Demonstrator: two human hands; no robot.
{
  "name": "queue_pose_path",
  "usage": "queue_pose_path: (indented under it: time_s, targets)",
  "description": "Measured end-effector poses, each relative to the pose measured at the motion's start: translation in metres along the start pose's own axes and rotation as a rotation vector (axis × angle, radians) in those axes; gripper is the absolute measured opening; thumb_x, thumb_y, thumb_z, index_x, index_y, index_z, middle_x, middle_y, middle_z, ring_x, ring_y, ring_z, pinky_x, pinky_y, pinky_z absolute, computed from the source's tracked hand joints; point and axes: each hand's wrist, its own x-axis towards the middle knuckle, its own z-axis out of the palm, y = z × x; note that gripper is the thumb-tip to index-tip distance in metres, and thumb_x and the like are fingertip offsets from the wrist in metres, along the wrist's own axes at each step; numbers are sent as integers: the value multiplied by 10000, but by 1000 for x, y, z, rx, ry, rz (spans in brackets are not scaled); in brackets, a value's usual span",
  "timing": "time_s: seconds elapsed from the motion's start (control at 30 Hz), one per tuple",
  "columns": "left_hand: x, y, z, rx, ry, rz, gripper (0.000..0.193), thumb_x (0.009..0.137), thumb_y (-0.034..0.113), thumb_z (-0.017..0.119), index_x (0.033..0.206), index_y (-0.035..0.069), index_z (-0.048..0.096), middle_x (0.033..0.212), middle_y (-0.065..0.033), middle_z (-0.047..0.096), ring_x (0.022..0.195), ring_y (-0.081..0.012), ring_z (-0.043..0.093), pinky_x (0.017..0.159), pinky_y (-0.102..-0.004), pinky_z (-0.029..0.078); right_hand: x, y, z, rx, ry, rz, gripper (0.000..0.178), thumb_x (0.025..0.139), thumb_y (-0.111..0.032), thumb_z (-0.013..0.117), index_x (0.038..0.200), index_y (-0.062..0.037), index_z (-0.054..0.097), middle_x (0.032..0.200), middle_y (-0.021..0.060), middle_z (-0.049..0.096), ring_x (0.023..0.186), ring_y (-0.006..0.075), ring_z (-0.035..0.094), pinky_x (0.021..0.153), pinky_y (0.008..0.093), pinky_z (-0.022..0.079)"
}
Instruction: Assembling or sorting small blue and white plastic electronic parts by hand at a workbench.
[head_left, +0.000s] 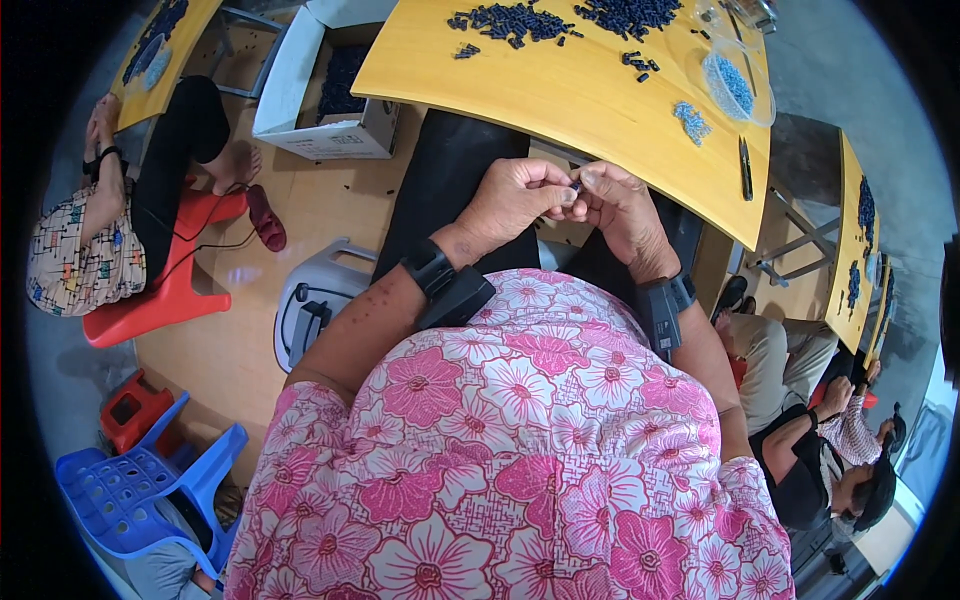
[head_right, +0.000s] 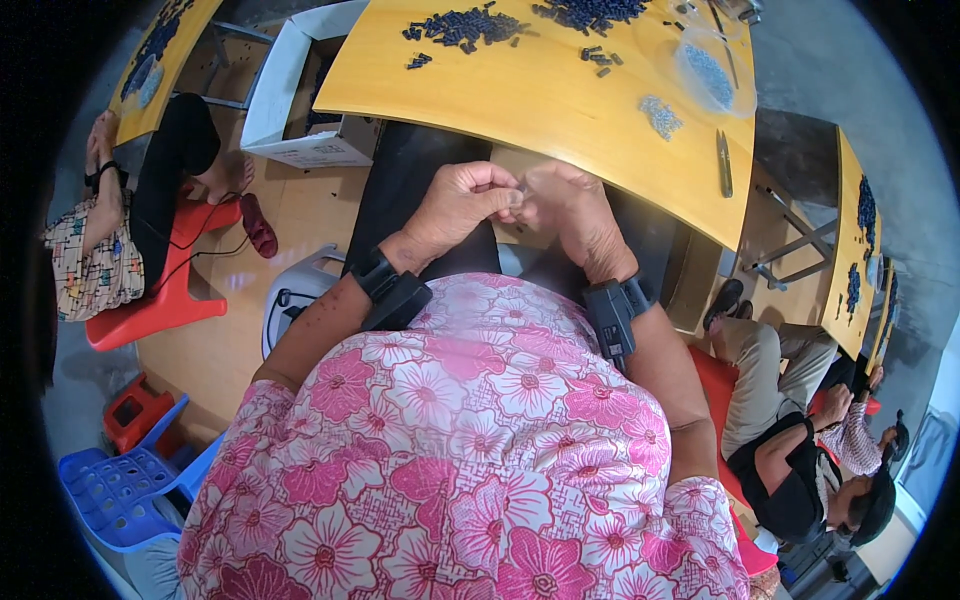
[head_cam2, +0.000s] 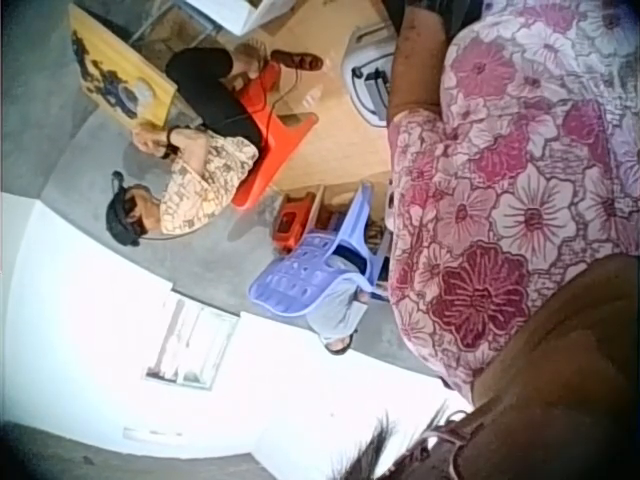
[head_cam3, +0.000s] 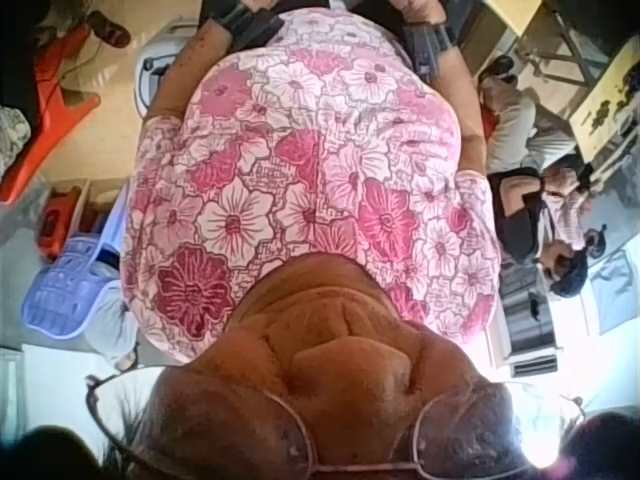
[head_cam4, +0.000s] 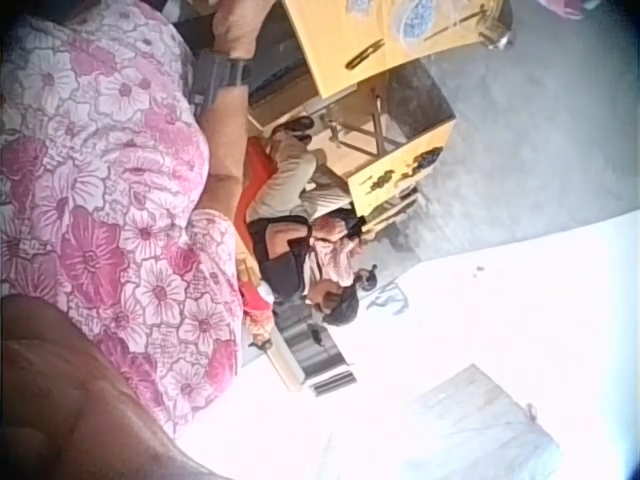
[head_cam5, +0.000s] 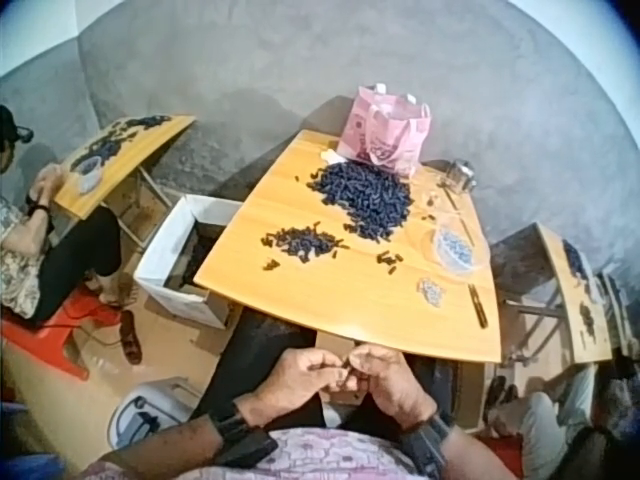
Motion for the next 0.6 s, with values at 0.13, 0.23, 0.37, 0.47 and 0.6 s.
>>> queue_pose_path:
  time_s: [0.13,0.23,0.37,0.47,0.6]
  targets:
    - [-1,-1,-1,0,-8,13,111,872,61,626,905,-44,641,762,-59,659,659,-75,597,602,-212,505,0,1,-1,27,-29,21,121,869,-143,618,932,-40,624,799,56,646,662,134,607,639,261,496]
    - [-4,1,0,-26,-19,-2,117,861,44,642,929,-51,629,775,-55,642,693,-83,596,640,-224,507,3,7,-7,81,-43,75,148,864,-144,622,967,-39,603,830,57,632,695,145,609,676,276,503]
    - [-3,2,1,36,-28,20,123,861,42,640,942,-50,631,787,-58,648,698,-87,602,641,-223,510,1,12,-9,129,-38,82,177,866,-151,616,996,-35,584,868,63,619,733,152,611,710,291,510]
    - [-2,1,4,11,-12,39,109,866,42,628,925,-49,633,772,-65,655,663,-81,593,613,-219,505,3,8,-6,165,-84,65,200,870,-160,608,1015,-25,579,882,62,615,743,160,610,726,306,516]
    - [1,-3,-1,-61,3,45,141,866,61,645,963,-41,637,822,-63,650,730,-85,604,664,-222,512,-2,-1,3,52,-88,69,283,893,-261,592,1038,-19,585,869,59,620,726,159,605,720,304,515]
